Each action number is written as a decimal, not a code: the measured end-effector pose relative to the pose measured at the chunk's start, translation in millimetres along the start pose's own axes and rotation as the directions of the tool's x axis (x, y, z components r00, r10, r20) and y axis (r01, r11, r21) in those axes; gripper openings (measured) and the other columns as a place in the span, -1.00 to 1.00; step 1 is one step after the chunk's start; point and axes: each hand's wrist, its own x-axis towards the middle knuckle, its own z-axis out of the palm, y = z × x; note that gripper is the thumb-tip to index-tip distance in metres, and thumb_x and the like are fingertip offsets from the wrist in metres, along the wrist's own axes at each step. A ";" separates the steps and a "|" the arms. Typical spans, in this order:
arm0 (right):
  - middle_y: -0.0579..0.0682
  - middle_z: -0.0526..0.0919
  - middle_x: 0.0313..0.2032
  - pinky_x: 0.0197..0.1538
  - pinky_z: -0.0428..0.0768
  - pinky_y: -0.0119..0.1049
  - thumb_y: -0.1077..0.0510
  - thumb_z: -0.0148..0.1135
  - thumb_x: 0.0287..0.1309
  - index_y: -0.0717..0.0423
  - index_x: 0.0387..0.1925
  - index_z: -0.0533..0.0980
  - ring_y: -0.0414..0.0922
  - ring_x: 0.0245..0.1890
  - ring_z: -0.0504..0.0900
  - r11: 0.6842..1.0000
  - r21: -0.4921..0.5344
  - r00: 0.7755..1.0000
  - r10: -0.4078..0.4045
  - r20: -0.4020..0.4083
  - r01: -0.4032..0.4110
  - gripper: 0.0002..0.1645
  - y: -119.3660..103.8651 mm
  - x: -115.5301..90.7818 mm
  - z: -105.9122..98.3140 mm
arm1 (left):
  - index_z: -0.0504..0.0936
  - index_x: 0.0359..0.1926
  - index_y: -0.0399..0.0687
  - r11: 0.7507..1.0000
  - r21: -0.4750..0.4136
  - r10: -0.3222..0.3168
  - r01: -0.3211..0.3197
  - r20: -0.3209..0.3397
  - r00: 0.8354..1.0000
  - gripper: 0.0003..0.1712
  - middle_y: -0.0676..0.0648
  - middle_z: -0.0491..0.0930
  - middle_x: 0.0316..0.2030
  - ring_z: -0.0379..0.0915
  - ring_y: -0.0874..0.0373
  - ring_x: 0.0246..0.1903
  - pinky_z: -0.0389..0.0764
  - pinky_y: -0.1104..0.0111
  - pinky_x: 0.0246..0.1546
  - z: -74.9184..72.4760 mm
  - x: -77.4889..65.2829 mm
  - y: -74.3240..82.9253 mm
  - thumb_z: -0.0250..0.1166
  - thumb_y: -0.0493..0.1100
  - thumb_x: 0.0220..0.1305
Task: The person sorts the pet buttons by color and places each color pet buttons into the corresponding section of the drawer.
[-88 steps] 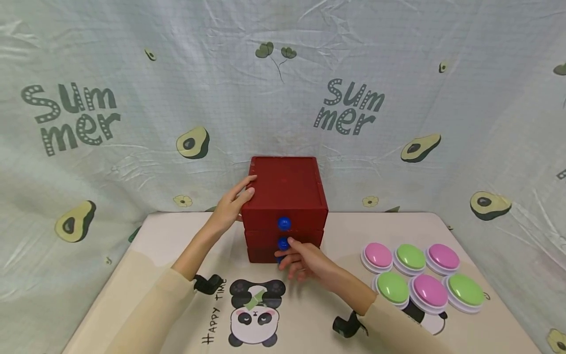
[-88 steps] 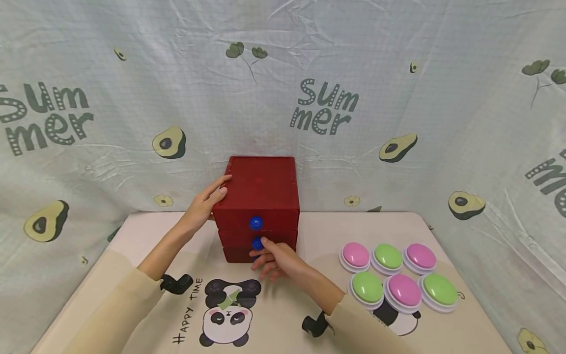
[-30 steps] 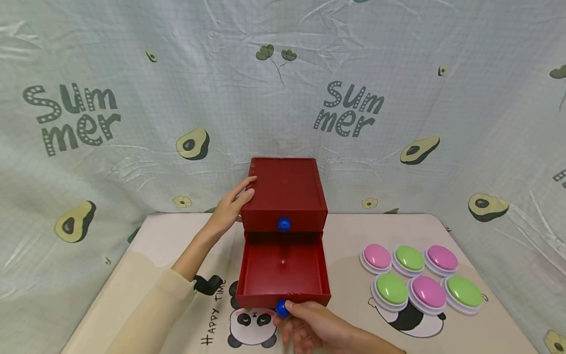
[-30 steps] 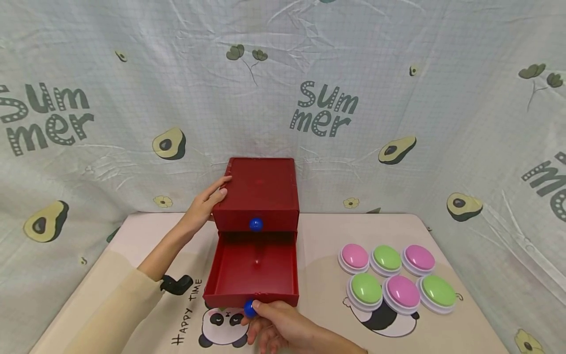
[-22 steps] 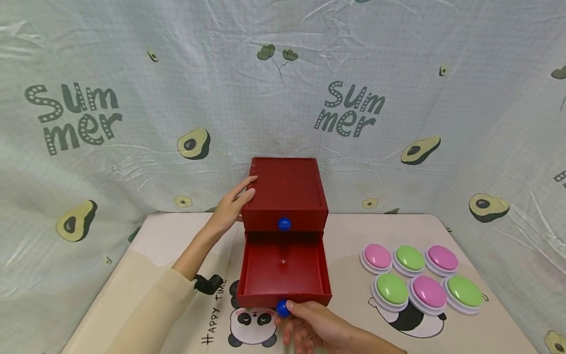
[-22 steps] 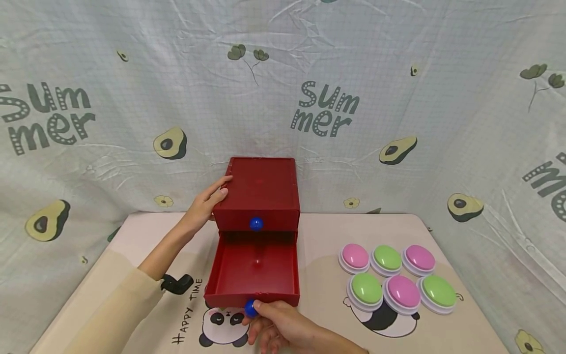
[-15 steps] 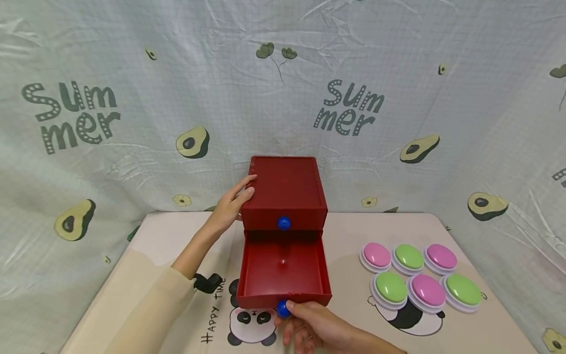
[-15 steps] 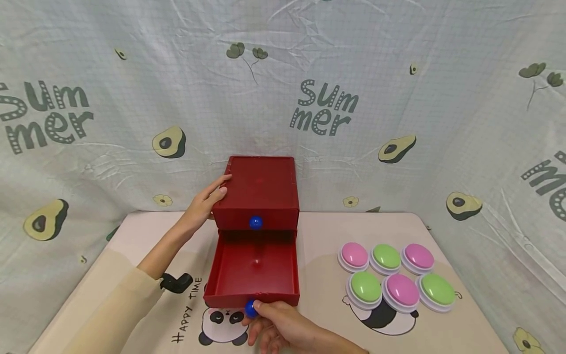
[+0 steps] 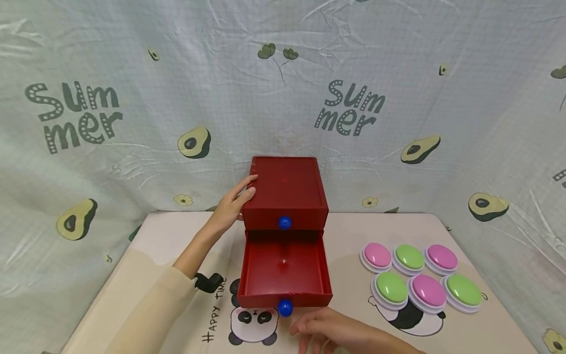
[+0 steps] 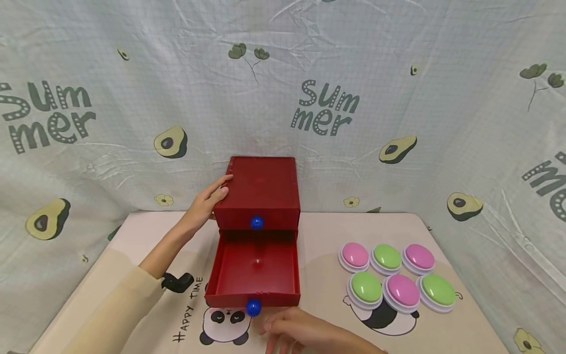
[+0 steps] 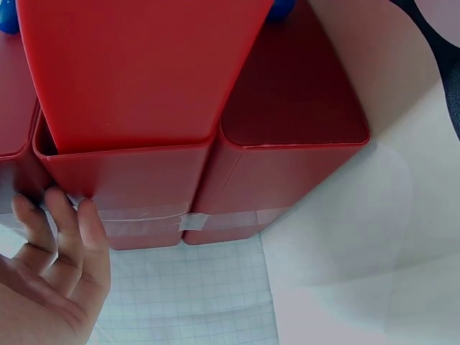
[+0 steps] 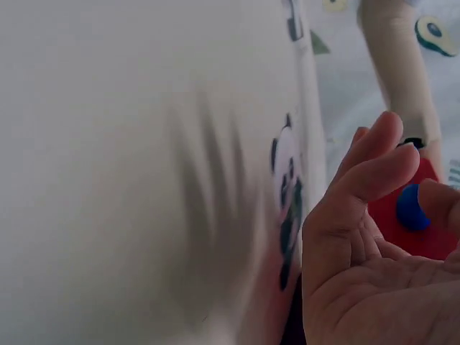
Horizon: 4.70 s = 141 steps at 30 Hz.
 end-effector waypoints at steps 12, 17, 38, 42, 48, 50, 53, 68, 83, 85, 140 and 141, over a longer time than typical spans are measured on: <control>0.15 0.76 -0.19 -0.44 0.59 -0.46 0.07 0.14 0.46 0.29 0.11 0.55 -0.18 -0.46 0.67 0.989 -0.145 0.997 -0.021 -0.080 0.010 -0.60 1.5 -40.9 -67.2 | 0.21 0.59 0.35 1.000 -0.021 -0.005 0.004 -0.014 1.000 -0.38 -0.38 0.54 0.25 0.70 0.12 -0.21 0.76 0.25 -0.31 -1.6 -1.1 -1.4 0.00 0.12 0.60; 0.23 0.69 -0.18 -0.41 0.68 -0.31 0.15 0.16 0.44 0.40 0.16 0.45 -0.10 -0.36 0.72 0.943 -0.303 0.965 -0.198 -0.173 0.139 -0.57 -18.0 -51.5 -109.7 | 0.22 0.59 0.36 1.000 -0.020 -0.007 0.006 -0.023 1.000 -0.39 -0.39 0.55 0.24 0.70 0.14 -0.23 0.75 0.28 -0.31 -2.5 -1.6 -0.8 0.00 0.12 0.60; 0.23 0.63 0.18 0.24 0.53 0.32 0.14 0.55 0.07 0.22 0.21 0.53 0.29 0.22 0.56 0.551 -0.834 0.808 -0.485 -0.334 -0.014 -0.33 -12.6 -41.1 -195.3 | 0.21 0.59 0.36 1.000 -0.015 0.009 -0.009 -0.002 1.000 -0.38 -0.36 0.53 0.28 0.71 0.10 -0.19 0.77 0.24 -0.28 0.3 -1.0 1.2 0.00 0.12 0.60; 0.24 0.63 0.16 0.22 0.56 0.29 0.18 0.54 0.07 0.23 0.19 0.53 0.27 0.18 0.58 0.551 -0.834 0.825 -0.462 -0.325 -0.020 -0.36 -10.0 -38.6 -199.8 | 0.21 0.59 0.36 1.000 -0.011 0.007 -0.008 -0.005 1.000 -0.38 -0.36 0.52 0.28 0.70 0.10 -0.20 0.77 0.24 -0.29 0.1 -1.4 0.9 0.00 0.12 0.59; 0.26 0.64 0.13 0.18 0.60 0.24 0.23 0.53 0.03 0.24 0.18 0.53 0.24 0.14 0.60 0.544 -0.838 0.842 -0.435 -0.321 -0.038 -0.36 -6.1 -33.4 -204.8 | 0.21 0.59 0.32 1.000 -0.019 0.013 -0.013 -0.004 1.000 -0.38 -0.38 0.52 0.28 0.71 0.09 -0.19 0.78 0.23 -0.29 -0.6 -1.6 -0.1 0.00 0.11 0.60; 0.28 0.63 0.14 0.17 0.61 0.23 0.22 0.54 0.02 0.24 0.18 0.54 0.24 0.14 0.59 0.551 -0.833 0.846 -0.419 -0.329 -0.051 -0.35 -5.3 -32.4 -205.1 | 0.21 0.60 0.31 1.000 -0.020 0.015 -0.015 -0.003 1.000 -0.37 -0.38 0.52 0.27 0.71 0.09 -0.20 0.78 0.23 -0.29 -0.7 -1.7 -0.3 0.01 0.10 0.60; 0.27 0.62 0.14 0.17 0.61 0.23 0.22 0.55 0.00 0.21 0.16 0.55 0.24 0.15 0.58 0.575 -0.815 0.855 -0.385 -0.347 -0.072 -0.35 -4.6 -32.0 -205.4 | 0.21 0.60 0.30 1.000 -0.019 0.015 -0.015 -0.005 1.000 -0.37 -0.39 0.52 0.27 0.71 0.08 -0.19 0.79 0.17 -0.26 -0.3 -1.4 0.1 0.01 0.10 0.59; 0.20 0.67 0.09 0.11 0.66 0.18 0.16 0.64 -0.08 0.10 0.14 0.59 0.18 0.09 0.61 0.565 -0.817 0.856 -0.364 -0.368 -0.111 -0.31 2.3 -30.0 -212.1 | 0.21 0.60 0.33 1.000 -0.004 0.007 -0.007 -0.003 1.000 -0.37 -0.38 0.52 0.27 0.70 0.09 -0.18 0.78 0.23 -0.28 0.1 -0.7 2.1 0.01 0.12 0.59; 0.18 0.68 0.07 0.09 0.64 0.10 0.17 0.62 -0.10 0.12 0.14 0.59 0.13 0.06 0.63 0.496 -0.863 0.830 -0.440 -0.343 -0.094 -0.31 -3.5 -31.8 -213.6 | 0.21 0.60 0.31 1.000 0.008 0.011 -0.011 -0.006 1.000 -0.37 -0.39 0.54 0.24 0.71 0.09 -0.21 0.78 0.18 -0.26 0.8 -1.1 3.5 0.01 0.12 0.59; 0.15 0.69 0.06 0.09 0.64 0.07 0.19 0.61 -0.09 0.11 0.13 0.60 0.10 0.05 0.63 0.478 -0.874 0.821 -0.461 -0.337 -0.090 -0.34 -7.8 -33.0 -213.9 | 0.21 0.60 0.31 1.000 0.010 0.014 -0.014 -0.005 1.000 -0.37 -0.39 0.54 0.24 0.71 0.09 -0.21 0.78 0.15 -0.25 0.6 -1.3 3.9 0.00 0.11 0.60; -0.21 0.65 0.14 0.05 0.62 -0.40 -0.03 0.58 -0.04 -0.22 0.21 0.58 -0.22 0.12 0.53 0.255 -0.906 0.895 -0.385 0.225 0.338 -0.30 -163.7 32.6 -46.6 | 0.22 0.59 0.35 1.000 0.020 -0.002 0.002 -0.026 1.000 -0.37 -0.37 0.52 0.28 0.70 -0.01 -0.10 0.78 0.20 -0.26 0.9 -2.1 4.5 0.01 0.13 0.58; -0.21 0.65 0.14 0.07 0.62 -0.38 -0.03 0.58 -0.03 -0.22 0.21 0.58 -0.22 0.13 0.54 0.252 -0.907 0.897 -0.377 0.229 0.337 -0.31 -163.9 35.5 -44.8 | 0.22 0.59 0.35 1.000 0.021 -0.001 0.002 -0.025 1.000 -0.37 -0.37 0.52 0.29 0.69 -0.02 -0.09 0.78 0.20 -0.25 0.6 -2.1 4.4 0.01 0.14 0.58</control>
